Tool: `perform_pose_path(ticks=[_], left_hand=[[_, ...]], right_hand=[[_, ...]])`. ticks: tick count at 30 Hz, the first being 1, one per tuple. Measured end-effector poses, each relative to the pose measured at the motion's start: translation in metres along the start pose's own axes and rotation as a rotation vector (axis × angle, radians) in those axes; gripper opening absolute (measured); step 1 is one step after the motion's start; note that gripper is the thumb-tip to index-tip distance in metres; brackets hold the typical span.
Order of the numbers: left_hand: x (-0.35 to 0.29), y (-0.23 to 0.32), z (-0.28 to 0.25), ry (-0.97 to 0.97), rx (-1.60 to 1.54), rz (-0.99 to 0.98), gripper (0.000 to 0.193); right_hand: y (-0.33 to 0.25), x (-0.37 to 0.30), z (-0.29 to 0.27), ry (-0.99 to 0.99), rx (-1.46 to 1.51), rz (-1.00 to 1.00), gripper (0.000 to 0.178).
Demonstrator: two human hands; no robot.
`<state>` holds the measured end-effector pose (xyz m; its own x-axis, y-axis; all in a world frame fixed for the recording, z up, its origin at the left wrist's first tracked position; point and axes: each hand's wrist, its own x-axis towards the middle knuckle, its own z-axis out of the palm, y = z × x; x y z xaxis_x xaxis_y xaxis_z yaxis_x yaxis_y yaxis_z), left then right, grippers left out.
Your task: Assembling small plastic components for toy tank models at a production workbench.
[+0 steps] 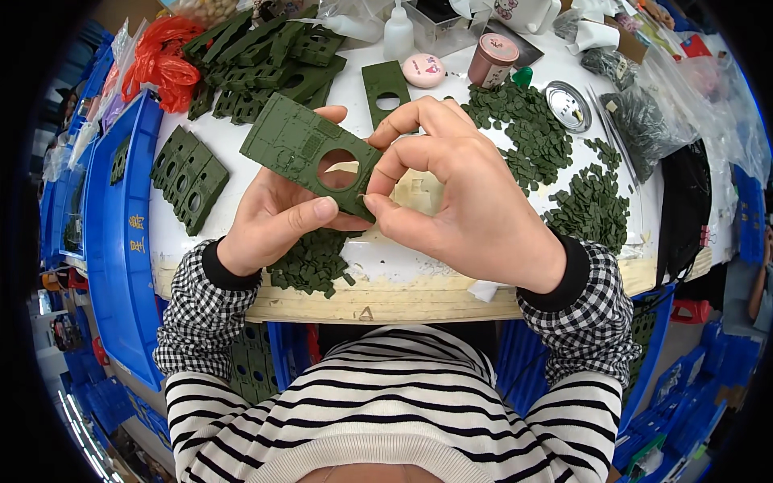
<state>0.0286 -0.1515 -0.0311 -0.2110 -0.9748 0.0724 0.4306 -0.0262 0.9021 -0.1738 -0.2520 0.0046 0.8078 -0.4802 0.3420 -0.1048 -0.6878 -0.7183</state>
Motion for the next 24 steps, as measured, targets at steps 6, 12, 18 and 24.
perform_pose_path(ticks=[6, 12, 18, 24], left_hand=[[0.0002, 0.0005, -0.0002, 0.002, 0.003, -0.01, 0.072], [-0.0005, 0.0004, -0.0001, -0.005, 0.006, -0.007, 0.072], [-0.0007, 0.0008, -0.0001, -0.002, 0.022, -0.011, 0.073], [-0.0001, 0.0, 0.0002, -0.008, 0.019, 0.006, 0.074]], right_hand=[[0.0004, -0.0007, 0.0, -0.005, 0.01, 0.004, 0.009], [-0.0002, -0.0007, -0.0003, -0.012, 0.016, 0.012, 0.009], [0.0005, -0.0005, 0.0002, -0.007, -0.01, 0.001, 0.01], [0.0009, -0.0011, 0.0005, 0.002, -0.022, -0.025, 0.011]])
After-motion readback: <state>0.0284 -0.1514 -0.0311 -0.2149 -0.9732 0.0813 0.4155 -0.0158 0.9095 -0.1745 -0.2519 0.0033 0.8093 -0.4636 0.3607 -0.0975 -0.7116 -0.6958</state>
